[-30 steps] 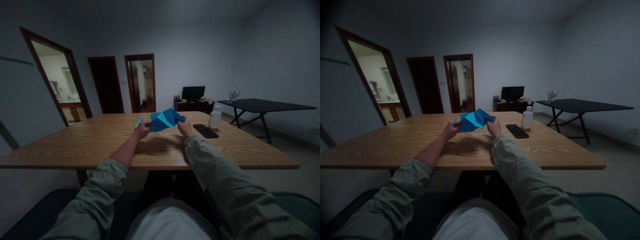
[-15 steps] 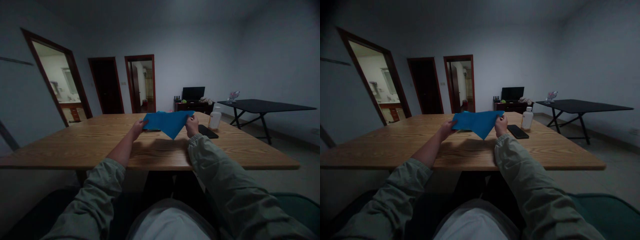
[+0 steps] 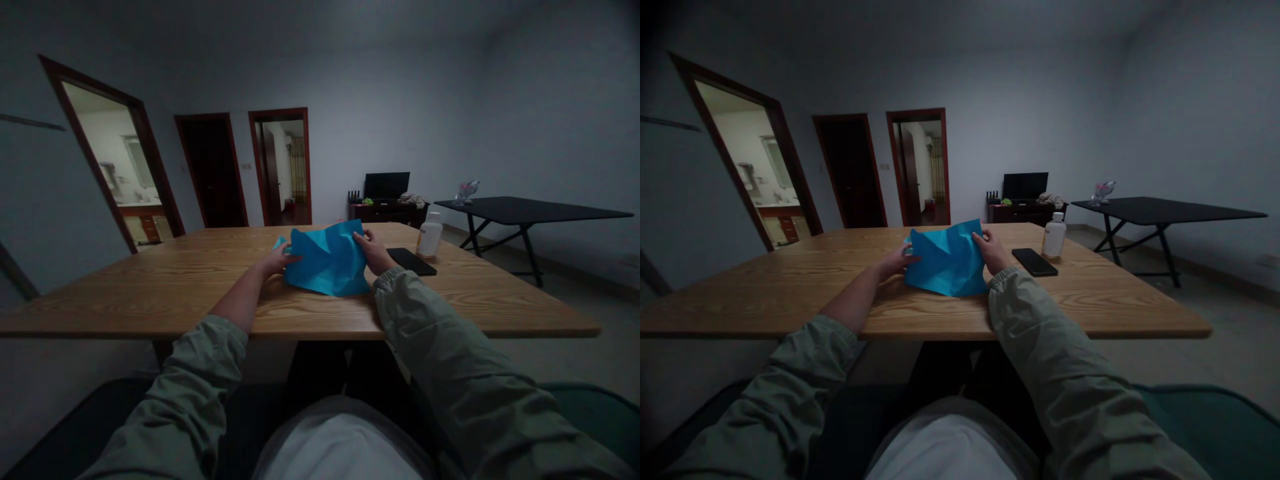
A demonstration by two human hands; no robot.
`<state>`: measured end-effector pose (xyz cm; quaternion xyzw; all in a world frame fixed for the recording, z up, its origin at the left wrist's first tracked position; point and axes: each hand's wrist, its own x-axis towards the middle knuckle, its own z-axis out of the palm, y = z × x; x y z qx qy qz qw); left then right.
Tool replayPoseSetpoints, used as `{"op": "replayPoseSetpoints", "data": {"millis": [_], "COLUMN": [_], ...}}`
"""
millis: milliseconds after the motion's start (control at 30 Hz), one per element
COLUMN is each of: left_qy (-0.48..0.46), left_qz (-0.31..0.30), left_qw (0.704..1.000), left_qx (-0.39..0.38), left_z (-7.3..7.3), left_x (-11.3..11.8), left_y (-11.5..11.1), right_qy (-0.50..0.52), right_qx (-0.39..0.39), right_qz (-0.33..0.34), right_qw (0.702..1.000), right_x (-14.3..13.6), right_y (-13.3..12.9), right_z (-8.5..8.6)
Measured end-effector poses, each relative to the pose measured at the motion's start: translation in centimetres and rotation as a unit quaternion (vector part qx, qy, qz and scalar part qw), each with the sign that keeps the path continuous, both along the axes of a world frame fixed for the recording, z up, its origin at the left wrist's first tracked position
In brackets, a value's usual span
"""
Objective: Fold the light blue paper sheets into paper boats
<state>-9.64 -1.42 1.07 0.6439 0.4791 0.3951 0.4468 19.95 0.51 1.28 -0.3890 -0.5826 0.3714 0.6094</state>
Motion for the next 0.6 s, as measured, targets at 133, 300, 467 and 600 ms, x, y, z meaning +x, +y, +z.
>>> {"op": "replayPoseSetpoints", "data": {"millis": [133, 300, 467, 600], "left_qy": [-0.086, -0.102, -0.139, -0.163], "left_qz": [-0.013, 0.037, 0.083, 0.086], "left_qw": [0.994, 0.989, 0.974, 0.969], "left_qx": [0.068, 0.104, 0.156, 0.162], "left_z": [-0.3, -0.1, 0.2, 0.2], "left_x": [0.1, 0.1, 0.3, 0.2], "left_y": [0.6, 0.5, 0.0, 0.2], "right_qy": [0.039, 0.049, 0.052, 0.069], "right_qx": [-0.040, -0.111, -0.234, -0.241], "right_qz": [0.063, 0.163, 0.214, 0.220], "right_qw": [0.996, 0.979, 0.947, 0.943], "right_x": [-0.3, -0.8, -1.4, -1.4], "right_y": [-0.7, -2.3, -3.2, -2.9], "right_z": [0.2, 0.7, 0.7, 0.4]}}
